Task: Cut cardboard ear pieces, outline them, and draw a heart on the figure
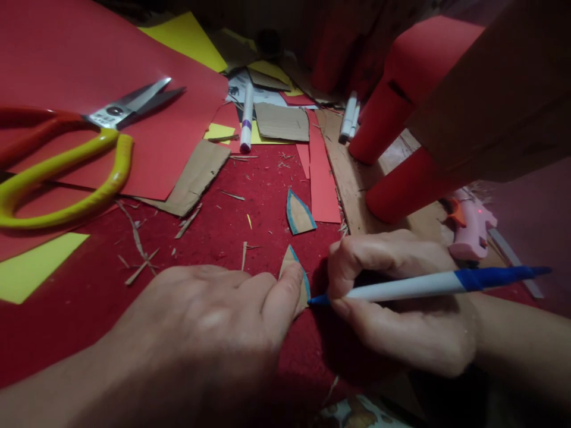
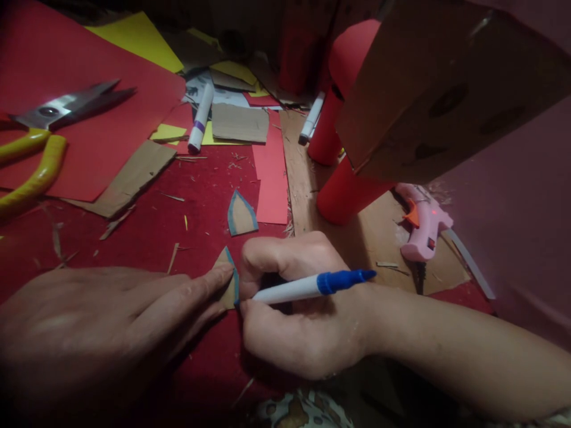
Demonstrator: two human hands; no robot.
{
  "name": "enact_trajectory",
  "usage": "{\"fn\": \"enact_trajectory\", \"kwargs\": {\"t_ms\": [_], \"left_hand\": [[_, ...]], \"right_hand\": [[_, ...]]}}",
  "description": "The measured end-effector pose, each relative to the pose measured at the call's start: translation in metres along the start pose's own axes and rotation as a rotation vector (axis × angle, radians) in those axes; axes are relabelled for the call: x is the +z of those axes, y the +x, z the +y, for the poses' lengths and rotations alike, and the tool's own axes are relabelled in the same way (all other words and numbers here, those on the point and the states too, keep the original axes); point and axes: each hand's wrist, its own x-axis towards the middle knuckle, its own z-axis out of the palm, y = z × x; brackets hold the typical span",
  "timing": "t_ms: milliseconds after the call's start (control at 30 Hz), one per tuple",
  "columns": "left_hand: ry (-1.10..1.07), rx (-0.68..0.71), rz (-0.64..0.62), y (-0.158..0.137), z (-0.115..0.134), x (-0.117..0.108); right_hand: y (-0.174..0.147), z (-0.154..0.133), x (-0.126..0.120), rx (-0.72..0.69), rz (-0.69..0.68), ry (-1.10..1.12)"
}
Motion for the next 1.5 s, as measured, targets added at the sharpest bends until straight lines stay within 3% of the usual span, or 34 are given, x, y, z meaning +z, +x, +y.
{"fn": "enact_trajectory", "kwargs": {"t_ms": [233,367,567,767,1167,1367,1500], "left_hand": [[0.040,0.017,0.063,-0.002,0.000,0.009],[0.064,0.017,0.105,-0.002,0.000,0.013],[0.041,0.014,0.055,-0.001,0.001,0.010],[0.062,0.006,0.123,-0.002,0.001,0.016],[0.029,0.021,0.173,-0.001,0.000,0.021],[0.012,0.028,0.260,-0.006,-0.003,0.029],[-0.008,0.025,0.262,-0.008,-0.005,0.032]], "right_hand": [[-0.001,-0.001,0.003,0.036,0.120,-0.064],[0.000,0.000,0.004,0.023,0.110,-0.062],[-0.001,0.000,0.003,0.011,0.032,0.018],[0.001,0.001,0.004,0.043,0.144,-0.045],[0.000,-0.001,0.002,0.031,0.048,-0.002],[0.002,0.000,0.002,0.088,0.127,-0.037],[0.005,0.006,0.002,-0.024,0.121,-0.043]]}}
